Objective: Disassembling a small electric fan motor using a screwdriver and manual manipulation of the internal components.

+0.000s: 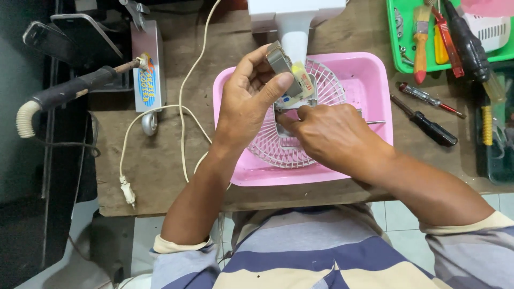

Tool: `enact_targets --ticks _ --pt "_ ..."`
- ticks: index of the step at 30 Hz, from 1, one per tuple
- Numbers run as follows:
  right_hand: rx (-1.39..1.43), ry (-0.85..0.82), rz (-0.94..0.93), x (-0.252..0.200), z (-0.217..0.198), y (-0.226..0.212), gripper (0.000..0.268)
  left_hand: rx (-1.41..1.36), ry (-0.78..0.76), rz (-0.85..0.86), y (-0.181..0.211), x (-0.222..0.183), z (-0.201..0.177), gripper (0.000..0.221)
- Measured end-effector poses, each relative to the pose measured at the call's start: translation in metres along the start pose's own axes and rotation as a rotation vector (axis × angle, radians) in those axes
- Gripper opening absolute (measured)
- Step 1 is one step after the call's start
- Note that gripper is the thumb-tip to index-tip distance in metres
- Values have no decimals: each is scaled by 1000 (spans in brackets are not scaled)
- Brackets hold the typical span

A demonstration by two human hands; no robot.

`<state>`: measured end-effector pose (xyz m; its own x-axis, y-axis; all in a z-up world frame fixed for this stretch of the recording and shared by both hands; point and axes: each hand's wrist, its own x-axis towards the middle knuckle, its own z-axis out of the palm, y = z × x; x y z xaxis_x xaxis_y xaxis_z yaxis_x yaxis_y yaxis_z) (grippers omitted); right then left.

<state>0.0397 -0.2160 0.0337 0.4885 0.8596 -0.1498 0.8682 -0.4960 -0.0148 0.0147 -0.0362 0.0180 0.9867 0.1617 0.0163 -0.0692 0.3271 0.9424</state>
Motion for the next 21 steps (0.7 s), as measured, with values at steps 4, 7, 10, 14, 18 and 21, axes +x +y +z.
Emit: enact_targets --ticks 4,7,10,14,18,21 --pt "-68 2 -28 4 3 0 16 12 4 -6 -2 0 0 61" --pt "-52 -16 -3 7 6 4 13 36 7 15 -1 0 0 61" --pt "-58 -22 -29 6 1 5 10 18 8 7 3 -2 0 60" --pt "121 -170 103 -1 -23 9 4 39 -9 0 6 -3 0 61" --pt "234 -96 253 -29 -37 22 15 31 -25 4 6 -4 0 63" --pt "315 253 -28 -65 -68 22 33 37 -27 3 11 -6 2 60"
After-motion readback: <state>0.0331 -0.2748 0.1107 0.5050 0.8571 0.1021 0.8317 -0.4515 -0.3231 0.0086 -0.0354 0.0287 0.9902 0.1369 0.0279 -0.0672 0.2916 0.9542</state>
